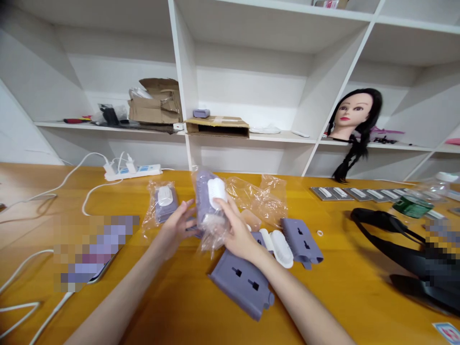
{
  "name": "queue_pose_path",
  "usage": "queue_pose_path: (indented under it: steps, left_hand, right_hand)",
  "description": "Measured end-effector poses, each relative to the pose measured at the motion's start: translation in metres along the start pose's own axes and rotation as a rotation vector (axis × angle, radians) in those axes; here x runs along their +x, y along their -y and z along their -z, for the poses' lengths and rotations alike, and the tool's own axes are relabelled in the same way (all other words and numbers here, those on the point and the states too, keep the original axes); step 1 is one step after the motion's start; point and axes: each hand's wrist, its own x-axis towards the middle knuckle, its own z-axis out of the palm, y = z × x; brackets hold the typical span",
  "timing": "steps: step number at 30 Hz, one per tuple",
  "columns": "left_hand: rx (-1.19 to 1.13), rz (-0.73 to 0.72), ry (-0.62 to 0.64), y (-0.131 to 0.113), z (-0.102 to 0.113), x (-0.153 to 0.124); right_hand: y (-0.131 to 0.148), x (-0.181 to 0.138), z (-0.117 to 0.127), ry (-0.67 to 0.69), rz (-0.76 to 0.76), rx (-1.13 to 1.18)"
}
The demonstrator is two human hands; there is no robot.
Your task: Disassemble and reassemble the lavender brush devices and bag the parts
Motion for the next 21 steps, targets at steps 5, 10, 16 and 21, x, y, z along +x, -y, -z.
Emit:
queue_pose_path:
  steps: [5, 10, 16, 21]
  left_hand:
    - [-0.67, 0.22, -0.033, 0.005, -0.005, 0.001]
    - [-0.815, 0.167, -0.093, 0.013, -0.001, 0.01]
    - [-0.871, 0.086, -0.154, 0.009, 0.005, 0.013]
    - [-0.972, 0.0, -0.219, -0.001, 0.012, 0.011]
  right_hand:
    - [0.027, -0.008, -0.003, 0.362, 0.028, -0.196]
    - [0.022, -0.008, 0.001, 0.262, 0.033, -0.218]
    - [0.016, -0.009, -0.004, 0.006, -0.231, -0.193]
    - [0.024, -0.003, -0.004, -0.006, -0.619, 0.512]
